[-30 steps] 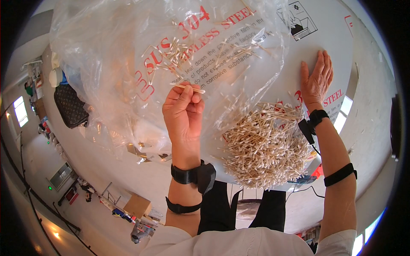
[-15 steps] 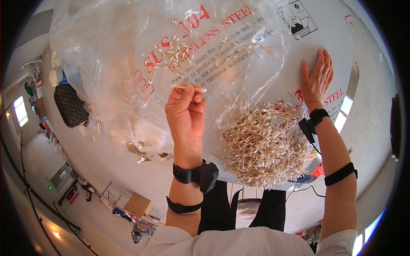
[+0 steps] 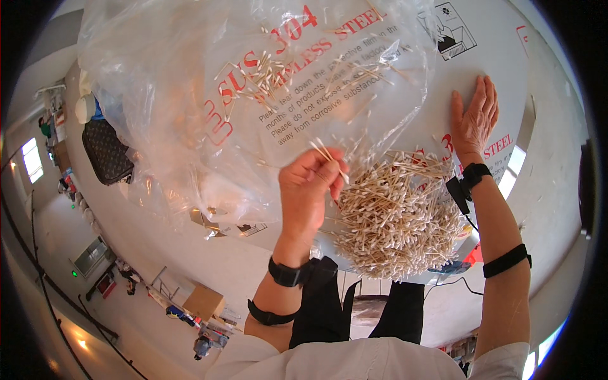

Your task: Picking up small white plastic parts from a table and placing them into a large clear plastic bag.

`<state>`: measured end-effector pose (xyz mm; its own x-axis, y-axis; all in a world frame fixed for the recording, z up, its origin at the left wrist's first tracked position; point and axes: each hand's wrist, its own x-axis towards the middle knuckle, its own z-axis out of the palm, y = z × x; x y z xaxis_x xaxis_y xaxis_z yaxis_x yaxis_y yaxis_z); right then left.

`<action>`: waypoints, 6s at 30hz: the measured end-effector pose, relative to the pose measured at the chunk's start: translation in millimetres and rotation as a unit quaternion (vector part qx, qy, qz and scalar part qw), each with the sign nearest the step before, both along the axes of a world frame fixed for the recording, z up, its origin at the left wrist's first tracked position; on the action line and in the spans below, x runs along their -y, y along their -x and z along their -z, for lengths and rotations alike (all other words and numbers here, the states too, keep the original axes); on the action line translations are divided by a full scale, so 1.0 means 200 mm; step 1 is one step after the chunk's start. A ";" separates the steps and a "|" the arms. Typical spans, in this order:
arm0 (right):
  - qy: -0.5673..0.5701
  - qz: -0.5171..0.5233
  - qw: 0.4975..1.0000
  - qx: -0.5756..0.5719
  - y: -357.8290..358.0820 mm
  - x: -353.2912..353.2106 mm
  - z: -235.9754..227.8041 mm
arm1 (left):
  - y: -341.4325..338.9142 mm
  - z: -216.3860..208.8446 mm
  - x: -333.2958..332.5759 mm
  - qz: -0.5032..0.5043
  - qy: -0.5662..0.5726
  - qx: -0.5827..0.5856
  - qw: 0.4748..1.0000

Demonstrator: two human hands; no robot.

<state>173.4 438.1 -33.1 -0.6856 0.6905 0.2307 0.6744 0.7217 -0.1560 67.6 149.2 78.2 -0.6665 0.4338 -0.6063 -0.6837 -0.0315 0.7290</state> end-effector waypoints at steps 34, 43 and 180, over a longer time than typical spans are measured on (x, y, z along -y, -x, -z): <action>-0.024 -0.029 0.999 -0.014 -0.01 -0.01 0.03 | 0.58 0.40 0.14 0.054 0.481 -0.391 0.783; -0.024 -0.021 0.999 -0.006 -0.01 0.00 0.02 | 0.65 0.39 0.17 0.013 0.458 -0.444 0.770; 0.029 -0.001 0.999 0.014 -0.01 0.02 -0.03 | 0.25 -0.24 -0.14 0.180 0.085 -0.511 0.836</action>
<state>174.8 434.8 -27.6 -0.6933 0.7000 0.1712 0.6772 0.7141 -0.1775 16.7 177.7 125.9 -0.7188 0.6836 0.1264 0.3563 0.2062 0.9113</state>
